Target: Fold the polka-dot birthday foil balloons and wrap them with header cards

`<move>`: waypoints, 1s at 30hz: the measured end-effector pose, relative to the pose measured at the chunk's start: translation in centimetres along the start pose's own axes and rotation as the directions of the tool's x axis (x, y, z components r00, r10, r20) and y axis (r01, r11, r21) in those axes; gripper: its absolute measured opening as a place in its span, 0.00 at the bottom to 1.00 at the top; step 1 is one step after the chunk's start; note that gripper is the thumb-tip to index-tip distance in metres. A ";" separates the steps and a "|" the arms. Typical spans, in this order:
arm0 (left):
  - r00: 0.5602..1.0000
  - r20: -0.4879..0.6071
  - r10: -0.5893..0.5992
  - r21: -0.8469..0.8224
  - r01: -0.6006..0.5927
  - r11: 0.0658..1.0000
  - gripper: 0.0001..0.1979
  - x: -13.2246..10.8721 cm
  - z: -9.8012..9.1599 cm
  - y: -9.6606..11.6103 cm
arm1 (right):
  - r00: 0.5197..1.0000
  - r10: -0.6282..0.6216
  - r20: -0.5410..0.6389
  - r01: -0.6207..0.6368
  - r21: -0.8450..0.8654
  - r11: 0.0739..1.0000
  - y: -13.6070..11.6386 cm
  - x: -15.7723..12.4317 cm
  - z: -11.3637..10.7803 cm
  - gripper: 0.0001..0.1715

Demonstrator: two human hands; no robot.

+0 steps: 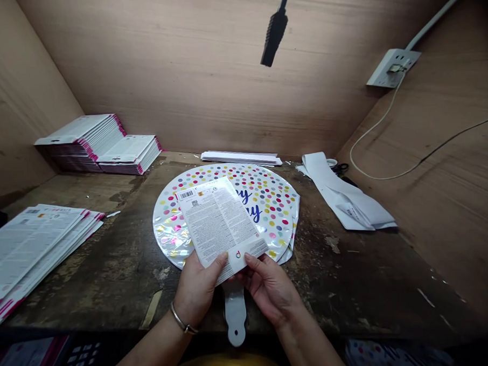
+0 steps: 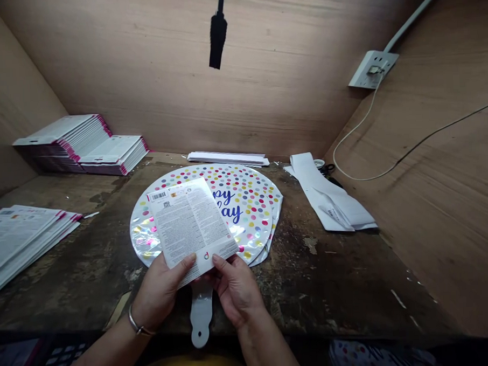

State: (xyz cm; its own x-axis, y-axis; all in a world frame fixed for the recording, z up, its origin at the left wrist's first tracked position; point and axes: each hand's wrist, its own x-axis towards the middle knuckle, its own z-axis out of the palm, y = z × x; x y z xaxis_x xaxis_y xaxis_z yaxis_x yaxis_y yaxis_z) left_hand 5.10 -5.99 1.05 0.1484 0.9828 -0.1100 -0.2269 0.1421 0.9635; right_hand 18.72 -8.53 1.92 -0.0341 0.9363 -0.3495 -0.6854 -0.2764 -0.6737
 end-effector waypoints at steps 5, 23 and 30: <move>1.000 -0.017 0.013 0.020 -0.013 1.000 0.28 0.1 0.2 0.1 | 1.000 0.001 0.017 -0.001 0.015 1.000 -0.1 -0.1 -0.1 0.25; 0.999 -0.048 0.010 -0.024 -0.011 1.000 0.28 0.1 0.1 -0.7 | 1.000 0.015 -0.025 -0.015 0.011 1.000 0.3 -0.2 -0.4 0.18; 0.998 -0.057 -0.011 -0.132 0.003 0.991 0.27 0.4 0.2 -0.9 | 0.999 0.031 0.038 -0.028 -0.090 0.996 0.0 0.0 -0.8 0.23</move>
State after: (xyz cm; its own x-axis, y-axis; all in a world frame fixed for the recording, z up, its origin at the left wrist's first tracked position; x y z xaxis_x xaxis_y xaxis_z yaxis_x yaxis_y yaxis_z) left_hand 5.56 -5.75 0.16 0.0952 0.9864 -0.1340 -0.3518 0.1593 0.9224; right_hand 19.29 -8.66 1.42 -0.0827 0.9347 -0.3457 -0.6156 -0.3207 -0.7199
